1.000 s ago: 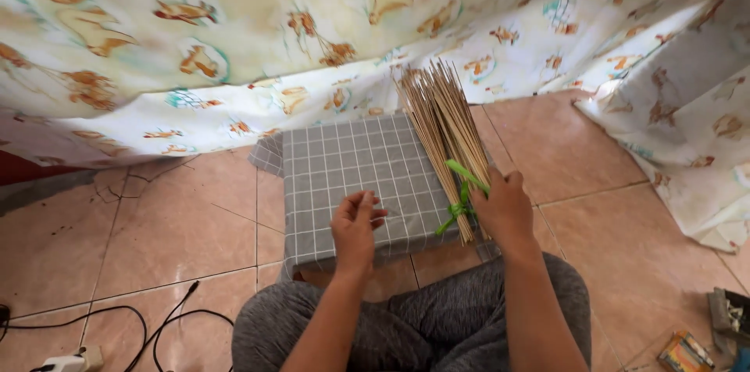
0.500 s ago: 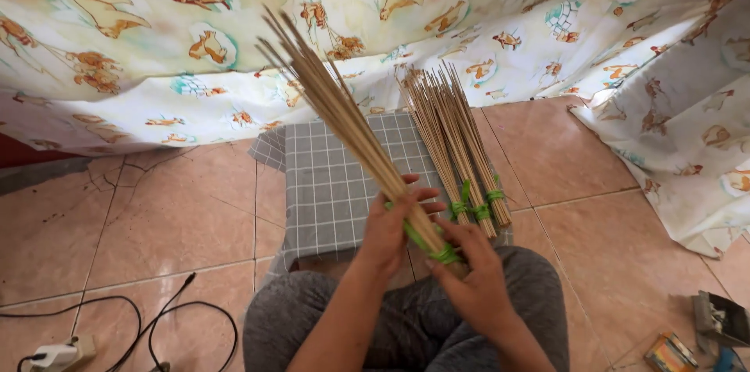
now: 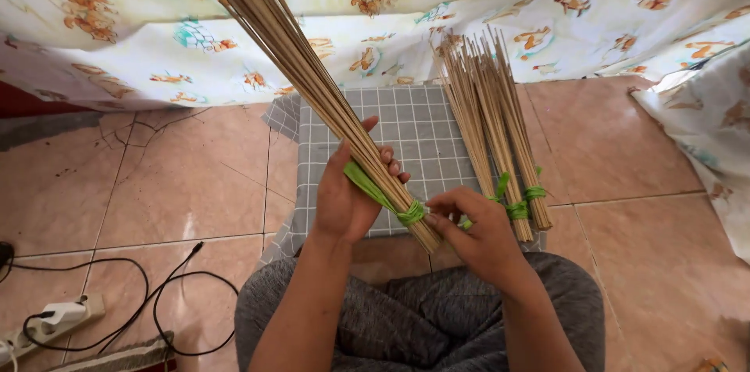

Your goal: Bundling and tying groups of thin wooden sticks with green plastic string while sitting on the floor.

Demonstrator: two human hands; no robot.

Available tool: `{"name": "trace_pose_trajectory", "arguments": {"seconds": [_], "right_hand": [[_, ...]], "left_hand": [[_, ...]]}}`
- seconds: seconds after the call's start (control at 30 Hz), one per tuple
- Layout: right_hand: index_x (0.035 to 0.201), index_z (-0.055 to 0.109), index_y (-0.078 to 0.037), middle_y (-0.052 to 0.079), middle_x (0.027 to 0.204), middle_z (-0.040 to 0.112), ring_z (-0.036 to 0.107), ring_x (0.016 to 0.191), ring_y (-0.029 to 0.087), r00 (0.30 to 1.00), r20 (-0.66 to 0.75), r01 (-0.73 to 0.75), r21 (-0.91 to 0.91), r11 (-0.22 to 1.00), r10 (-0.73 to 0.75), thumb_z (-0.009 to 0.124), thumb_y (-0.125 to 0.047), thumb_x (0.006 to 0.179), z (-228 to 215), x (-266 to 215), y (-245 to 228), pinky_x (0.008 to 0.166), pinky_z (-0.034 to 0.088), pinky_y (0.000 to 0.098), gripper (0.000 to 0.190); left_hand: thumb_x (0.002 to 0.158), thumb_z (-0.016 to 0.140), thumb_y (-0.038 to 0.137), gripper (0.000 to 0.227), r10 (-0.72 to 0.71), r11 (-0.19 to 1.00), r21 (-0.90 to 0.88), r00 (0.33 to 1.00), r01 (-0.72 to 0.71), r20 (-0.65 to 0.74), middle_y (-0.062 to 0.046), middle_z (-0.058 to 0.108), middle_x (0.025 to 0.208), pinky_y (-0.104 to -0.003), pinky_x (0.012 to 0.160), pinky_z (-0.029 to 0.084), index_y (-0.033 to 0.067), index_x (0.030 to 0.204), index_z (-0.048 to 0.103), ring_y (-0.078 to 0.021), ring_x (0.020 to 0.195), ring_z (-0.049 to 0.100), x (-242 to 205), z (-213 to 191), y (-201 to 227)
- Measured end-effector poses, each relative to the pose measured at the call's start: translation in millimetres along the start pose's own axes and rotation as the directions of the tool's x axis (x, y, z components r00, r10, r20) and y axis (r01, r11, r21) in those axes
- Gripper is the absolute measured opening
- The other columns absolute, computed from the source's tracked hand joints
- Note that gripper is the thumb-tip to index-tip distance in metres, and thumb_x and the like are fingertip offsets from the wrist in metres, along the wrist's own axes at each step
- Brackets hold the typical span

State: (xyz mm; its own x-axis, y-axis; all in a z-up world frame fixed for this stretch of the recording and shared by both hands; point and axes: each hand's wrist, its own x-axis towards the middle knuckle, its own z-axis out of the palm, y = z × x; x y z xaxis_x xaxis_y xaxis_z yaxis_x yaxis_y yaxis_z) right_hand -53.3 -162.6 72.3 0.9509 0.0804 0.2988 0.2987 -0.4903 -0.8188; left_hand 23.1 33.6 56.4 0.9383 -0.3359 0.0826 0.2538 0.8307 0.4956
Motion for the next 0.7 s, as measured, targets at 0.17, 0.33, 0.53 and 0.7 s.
{"name": "trace_pose_trajectory", "arguments": {"seconds": [0.17,0.33,0.53,0.7], "right_hand": [[0.090,0.080,-0.010,0.008,0.074,0.074,0.074,0.073,0.024,0.996,0.063,-0.074,0.147,0.986,0.065,0.072,-0.008,0.091,18,-2,38,0.069,0.059,0.0419,0.008],[0.092,0.075,-0.004,0.013,0.080,0.073,0.075,0.081,0.029,0.985,0.138,-0.126,0.150,0.981,0.105,0.068,-0.005,0.094,24,-4,54,0.076,0.058,0.0457,0.007],[0.091,0.074,-0.004,0.012,0.081,0.072,0.076,0.084,0.030,0.990,0.114,-0.098,0.141,0.985,0.083,0.068,-0.006,0.095,28,-8,57,0.078,0.059,0.0442,0.007],[0.092,0.073,-0.006,0.011,0.080,0.071,0.075,0.082,0.032,0.998,0.049,-0.031,0.059,0.998,0.028,0.068,-0.004,0.095,32,-11,54,0.076,0.059,0.0441,0.006]], "left_hand": [[0.106,0.049,0.038,0.036,-0.035,0.999,-0.019,0.988,0.033,-0.152,-0.009,0.060,0.094,-0.050,0.085,0.062,0.0149,0.133,0.048,-0.0276,0.088,0.071,12,-35,-22],[0.105,0.053,0.033,0.028,-0.050,0.998,0.023,0.973,0.057,-0.227,-0.003,0.053,0.086,-0.046,0.081,0.060,0.0159,0.126,0.047,-0.0207,0.075,0.065,17,-44,-29],[0.101,0.050,0.044,0.037,-0.033,0.999,-0.014,0.973,0.031,-0.229,-0.004,0.051,0.084,-0.044,0.079,0.059,0.0163,0.126,0.050,-0.0191,0.073,0.062,13,-44,-27],[0.097,0.045,0.065,0.061,-0.019,1.000,-0.002,0.972,0.020,-0.233,-0.006,0.054,0.087,-0.043,0.079,0.060,0.0139,0.129,0.049,-0.0202,0.076,0.066,8,-44,-35]]}}
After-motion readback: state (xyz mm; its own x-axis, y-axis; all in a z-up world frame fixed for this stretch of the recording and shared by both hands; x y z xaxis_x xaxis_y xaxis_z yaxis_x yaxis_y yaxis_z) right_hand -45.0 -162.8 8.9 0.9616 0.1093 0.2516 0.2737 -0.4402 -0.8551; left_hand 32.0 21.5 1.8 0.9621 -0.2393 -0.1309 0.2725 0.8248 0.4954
